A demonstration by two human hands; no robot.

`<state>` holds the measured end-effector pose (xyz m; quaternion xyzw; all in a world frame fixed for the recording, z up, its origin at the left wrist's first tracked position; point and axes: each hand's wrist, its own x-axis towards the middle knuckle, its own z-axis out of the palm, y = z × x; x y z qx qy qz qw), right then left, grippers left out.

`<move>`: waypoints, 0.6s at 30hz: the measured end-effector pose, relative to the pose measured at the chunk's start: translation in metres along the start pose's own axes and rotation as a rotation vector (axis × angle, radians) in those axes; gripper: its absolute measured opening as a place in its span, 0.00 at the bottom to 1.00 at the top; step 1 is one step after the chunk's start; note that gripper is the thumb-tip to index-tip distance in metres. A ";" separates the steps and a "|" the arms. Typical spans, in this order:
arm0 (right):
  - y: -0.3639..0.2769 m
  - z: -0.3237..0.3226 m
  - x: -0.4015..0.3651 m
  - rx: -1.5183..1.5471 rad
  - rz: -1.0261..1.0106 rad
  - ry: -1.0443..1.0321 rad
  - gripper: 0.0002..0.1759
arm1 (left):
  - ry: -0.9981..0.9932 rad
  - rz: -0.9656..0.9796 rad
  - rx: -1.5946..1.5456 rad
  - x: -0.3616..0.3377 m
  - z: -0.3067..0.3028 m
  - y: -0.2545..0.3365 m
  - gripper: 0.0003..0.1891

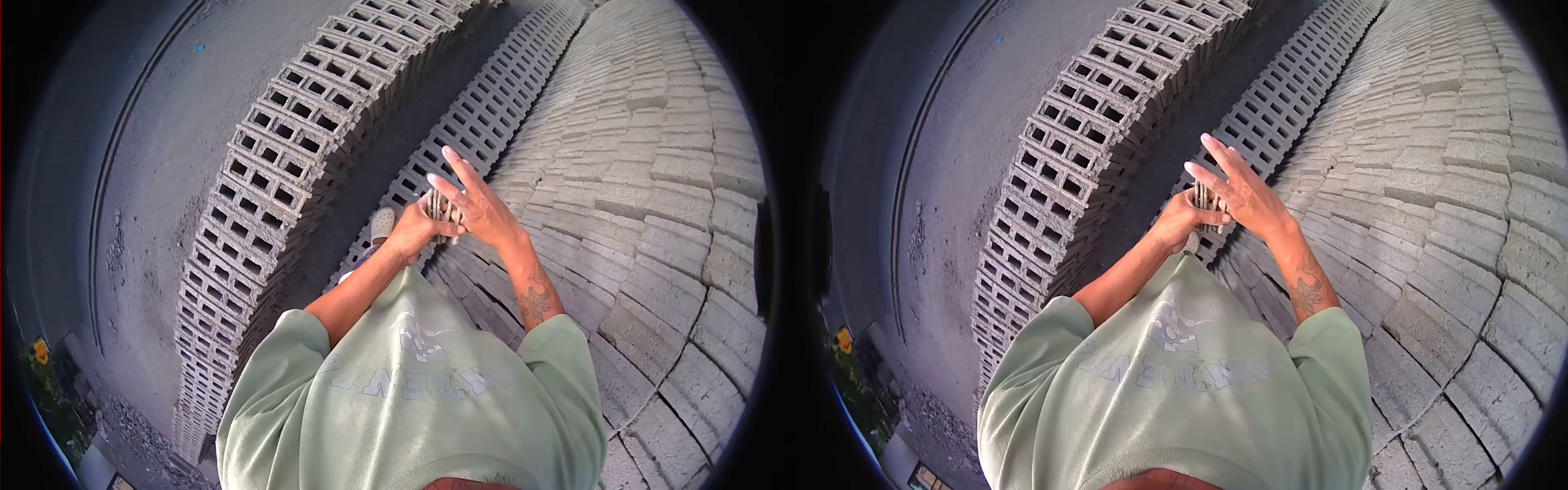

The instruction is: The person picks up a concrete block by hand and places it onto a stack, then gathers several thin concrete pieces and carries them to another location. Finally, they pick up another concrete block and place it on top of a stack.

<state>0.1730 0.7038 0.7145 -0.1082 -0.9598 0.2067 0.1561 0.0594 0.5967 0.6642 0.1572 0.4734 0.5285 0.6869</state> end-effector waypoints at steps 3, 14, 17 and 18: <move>0.013 -0.018 0.015 0.099 0.403 -0.086 0.47 | 0.179 0.069 0.176 0.022 -0.012 -0.015 0.17; 0.030 0.125 0.018 1.815 1.230 -0.106 0.25 | 0.597 -0.002 0.889 0.045 -0.035 -0.017 0.13; 0.064 0.143 0.024 2.000 1.097 -0.198 0.24 | 0.699 0.036 0.977 0.057 -0.031 -0.008 0.11; 0.074 0.150 0.022 2.081 1.060 -0.198 0.23 | 0.780 0.087 1.110 0.057 -0.024 -0.005 0.13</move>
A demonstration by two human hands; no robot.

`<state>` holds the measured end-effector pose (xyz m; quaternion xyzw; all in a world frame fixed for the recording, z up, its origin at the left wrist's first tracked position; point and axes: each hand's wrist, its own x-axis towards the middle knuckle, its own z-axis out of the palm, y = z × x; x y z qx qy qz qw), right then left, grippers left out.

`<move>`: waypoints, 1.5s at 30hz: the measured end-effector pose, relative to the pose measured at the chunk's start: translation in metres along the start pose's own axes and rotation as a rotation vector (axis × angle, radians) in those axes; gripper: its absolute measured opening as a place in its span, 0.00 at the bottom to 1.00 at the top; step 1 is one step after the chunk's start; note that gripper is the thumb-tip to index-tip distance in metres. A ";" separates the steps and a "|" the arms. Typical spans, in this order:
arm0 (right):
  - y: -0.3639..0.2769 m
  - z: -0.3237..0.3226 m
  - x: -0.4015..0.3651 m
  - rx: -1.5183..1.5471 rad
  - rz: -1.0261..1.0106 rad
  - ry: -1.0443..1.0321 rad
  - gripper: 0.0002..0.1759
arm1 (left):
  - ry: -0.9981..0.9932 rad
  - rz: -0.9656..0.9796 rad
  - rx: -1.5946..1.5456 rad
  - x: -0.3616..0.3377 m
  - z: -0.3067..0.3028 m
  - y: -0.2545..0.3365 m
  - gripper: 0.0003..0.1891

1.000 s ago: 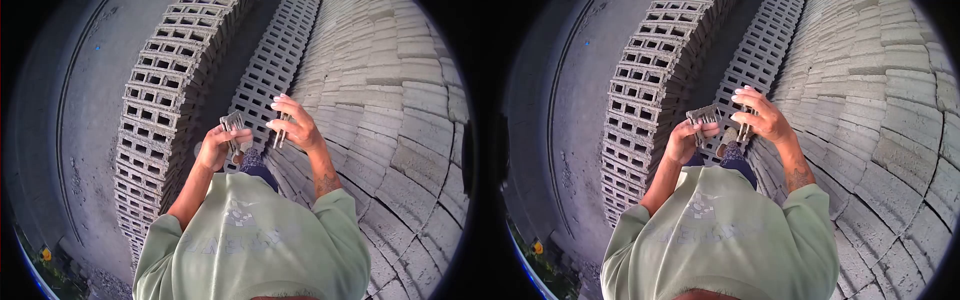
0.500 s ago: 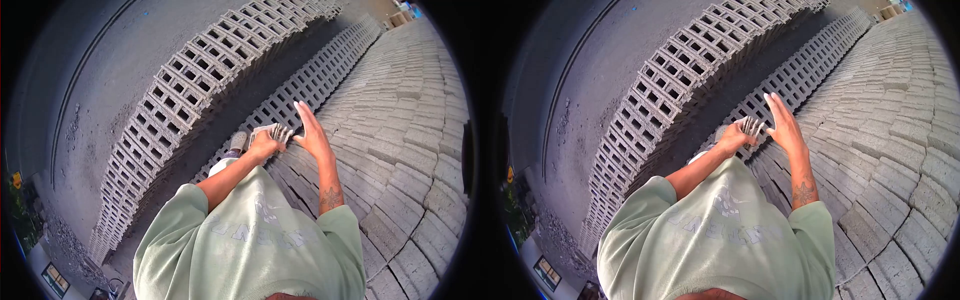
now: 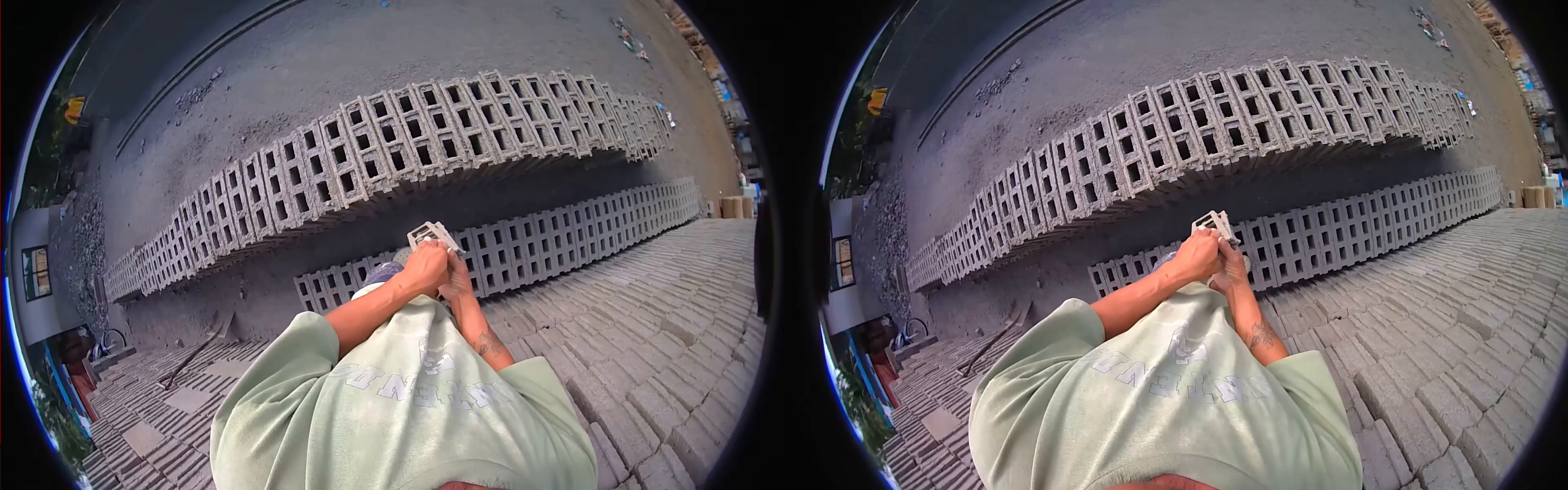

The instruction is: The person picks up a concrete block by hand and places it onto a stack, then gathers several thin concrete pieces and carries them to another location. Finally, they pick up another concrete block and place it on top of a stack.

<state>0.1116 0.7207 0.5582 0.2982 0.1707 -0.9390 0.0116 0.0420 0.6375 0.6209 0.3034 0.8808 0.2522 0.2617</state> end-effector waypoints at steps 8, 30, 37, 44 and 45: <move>-0.046 -0.064 0.022 -0.169 0.011 0.108 0.19 | 0.375 -0.320 -0.140 0.050 -0.038 -0.095 0.17; -0.105 -0.112 -0.023 -0.366 0.031 0.904 0.13 | 0.257 -0.234 0.452 0.189 0.022 -0.300 0.18; -0.100 -0.101 -0.020 -0.325 0.035 0.928 0.14 | 0.307 -0.054 0.217 0.211 0.016 -0.259 0.15; -0.110 -0.068 0.005 -0.337 0.031 0.724 0.15 | 0.360 -0.181 0.313 0.242 0.064 -0.248 0.09; -0.111 -0.065 0.005 -0.341 0.044 0.685 0.15 | 0.359 -0.186 0.309 0.246 0.065 -0.252 0.05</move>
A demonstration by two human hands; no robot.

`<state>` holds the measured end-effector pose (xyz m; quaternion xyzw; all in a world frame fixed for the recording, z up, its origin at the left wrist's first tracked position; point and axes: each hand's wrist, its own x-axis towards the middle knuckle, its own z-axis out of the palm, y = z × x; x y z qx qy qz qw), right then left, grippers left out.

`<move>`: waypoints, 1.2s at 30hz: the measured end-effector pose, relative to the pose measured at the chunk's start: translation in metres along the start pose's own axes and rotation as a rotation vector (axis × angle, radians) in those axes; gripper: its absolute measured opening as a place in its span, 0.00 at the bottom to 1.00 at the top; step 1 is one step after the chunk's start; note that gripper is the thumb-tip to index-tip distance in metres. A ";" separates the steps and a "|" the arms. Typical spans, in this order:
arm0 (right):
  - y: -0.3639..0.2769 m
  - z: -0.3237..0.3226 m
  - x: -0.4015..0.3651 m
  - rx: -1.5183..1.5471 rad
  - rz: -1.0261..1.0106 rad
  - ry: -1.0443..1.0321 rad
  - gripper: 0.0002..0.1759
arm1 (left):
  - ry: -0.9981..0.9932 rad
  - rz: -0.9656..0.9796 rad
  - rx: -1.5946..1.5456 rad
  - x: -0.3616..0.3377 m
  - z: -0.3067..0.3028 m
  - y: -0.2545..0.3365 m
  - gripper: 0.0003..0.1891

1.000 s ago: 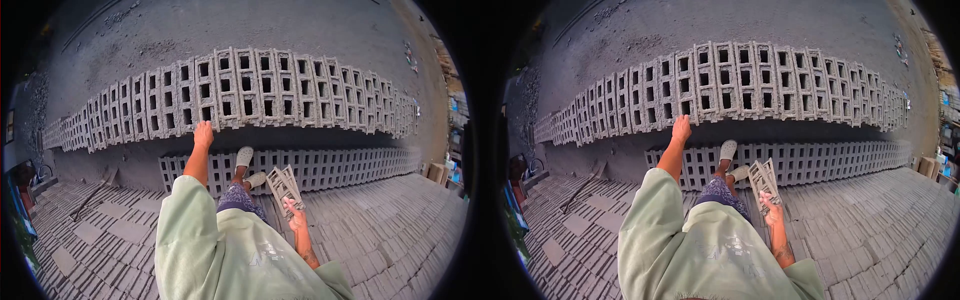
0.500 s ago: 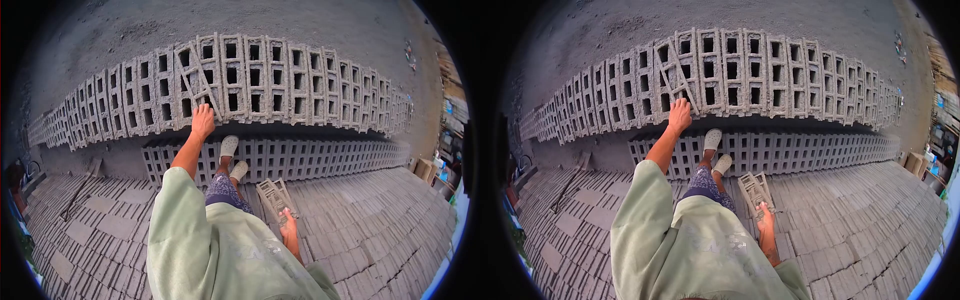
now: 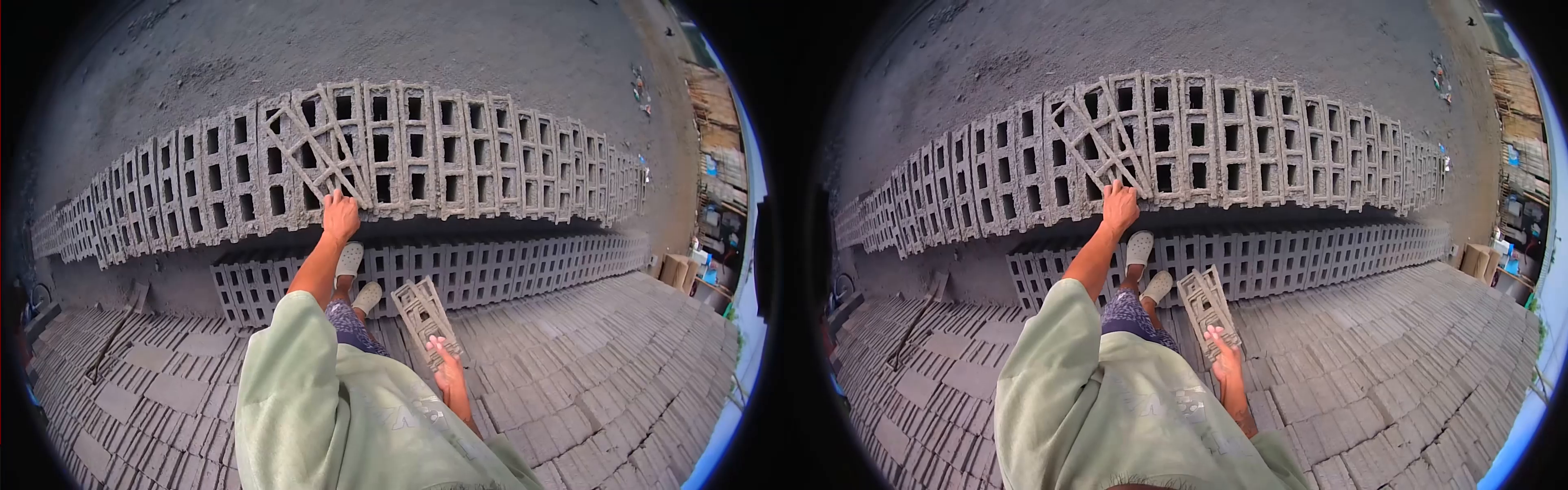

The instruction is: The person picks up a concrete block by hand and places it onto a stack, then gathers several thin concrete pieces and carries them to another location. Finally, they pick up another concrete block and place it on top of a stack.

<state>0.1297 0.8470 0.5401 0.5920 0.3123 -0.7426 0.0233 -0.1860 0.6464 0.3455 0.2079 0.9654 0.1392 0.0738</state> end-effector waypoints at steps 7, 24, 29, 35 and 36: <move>-0.013 -0.001 -0.016 -0.218 -0.051 -0.130 0.11 | -0.034 -0.058 -0.188 -0.002 -0.150 0.027 0.10; -0.111 -0.012 -0.026 -0.081 -0.196 -0.527 0.12 | -0.526 -0.610 -1.222 -0.121 -0.224 0.179 0.13; -0.122 -0.015 -0.019 -0.170 -0.255 -0.659 0.10 | -0.715 -0.650 -1.660 -0.149 -0.167 0.255 0.23; -0.124 -0.027 -0.033 -0.852 -0.604 -0.482 0.22 | -0.828 -0.564 -1.739 -0.161 -0.153 0.289 0.14; -0.125 -0.027 -0.033 -0.861 -0.603 -0.490 0.22 | -0.817 -0.567 -1.747 -0.164 -0.156 0.292 0.14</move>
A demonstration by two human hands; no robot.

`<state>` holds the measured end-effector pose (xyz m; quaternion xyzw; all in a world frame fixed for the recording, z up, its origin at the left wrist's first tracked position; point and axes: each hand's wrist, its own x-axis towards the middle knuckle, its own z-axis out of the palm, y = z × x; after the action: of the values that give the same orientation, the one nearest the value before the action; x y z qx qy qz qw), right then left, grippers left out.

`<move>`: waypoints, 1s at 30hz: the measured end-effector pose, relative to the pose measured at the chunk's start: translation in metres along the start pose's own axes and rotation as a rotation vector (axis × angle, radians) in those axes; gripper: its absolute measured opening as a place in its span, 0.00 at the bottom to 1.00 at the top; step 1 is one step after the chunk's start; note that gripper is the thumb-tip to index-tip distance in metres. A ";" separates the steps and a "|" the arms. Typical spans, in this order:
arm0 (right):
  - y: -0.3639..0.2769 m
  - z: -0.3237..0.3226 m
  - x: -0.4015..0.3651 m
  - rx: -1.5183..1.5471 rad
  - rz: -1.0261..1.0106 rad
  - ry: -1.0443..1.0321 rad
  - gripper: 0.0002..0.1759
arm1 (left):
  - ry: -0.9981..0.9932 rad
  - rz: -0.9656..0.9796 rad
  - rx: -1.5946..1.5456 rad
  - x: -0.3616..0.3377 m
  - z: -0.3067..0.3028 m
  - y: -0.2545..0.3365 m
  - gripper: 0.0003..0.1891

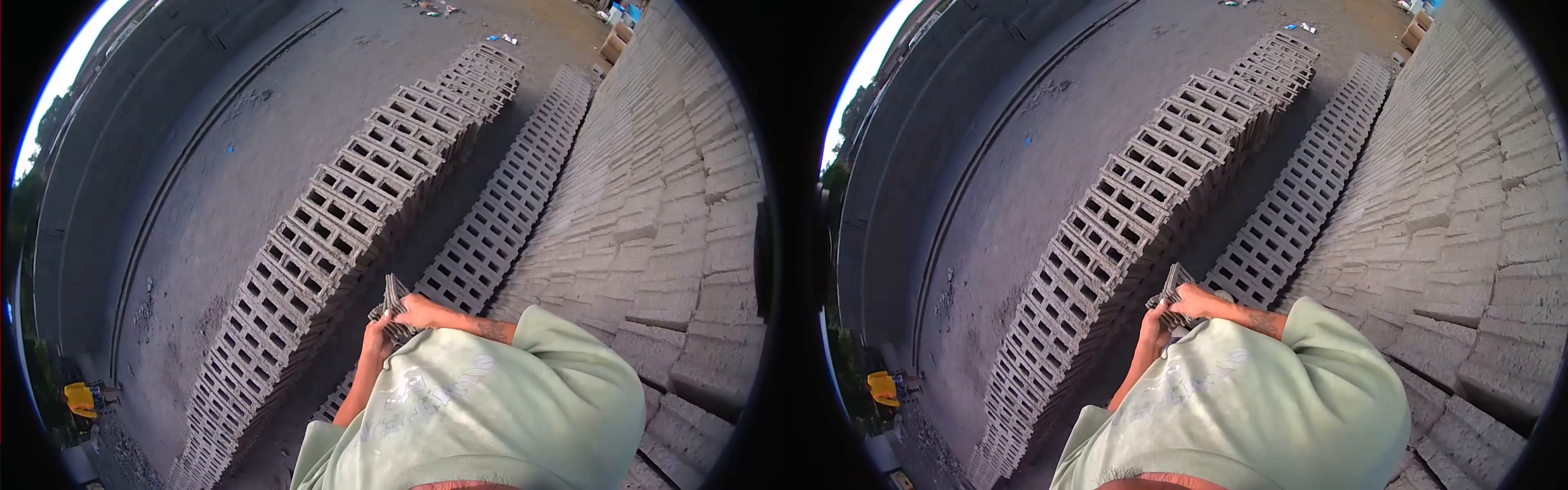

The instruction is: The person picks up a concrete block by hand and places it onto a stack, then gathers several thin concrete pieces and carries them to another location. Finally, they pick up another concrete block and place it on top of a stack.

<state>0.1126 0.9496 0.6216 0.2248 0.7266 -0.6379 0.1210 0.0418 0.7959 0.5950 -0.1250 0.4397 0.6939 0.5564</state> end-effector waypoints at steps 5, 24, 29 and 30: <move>0.007 0.003 0.004 0.066 0.062 -0.048 0.13 | -0.019 0.118 -0.262 -0.018 -0.016 -0.014 0.09; 0.045 -0.181 -0.026 0.500 0.296 1.230 0.14 | 1.487 0.939 -0.506 -0.350 -0.344 0.084 0.11; -0.030 -0.082 0.030 0.549 0.124 0.971 0.12 | 1.442 0.979 0.237 -0.236 -0.231 0.090 0.11; -0.045 -0.047 0.046 0.589 0.090 0.863 0.11 | 1.325 0.950 0.389 -0.200 -0.209 0.072 0.11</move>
<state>0.0560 1.0002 0.6471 0.5225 0.4898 -0.6588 -0.2305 -0.0179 0.5068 0.6398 -0.2101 0.7935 0.5492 -0.1568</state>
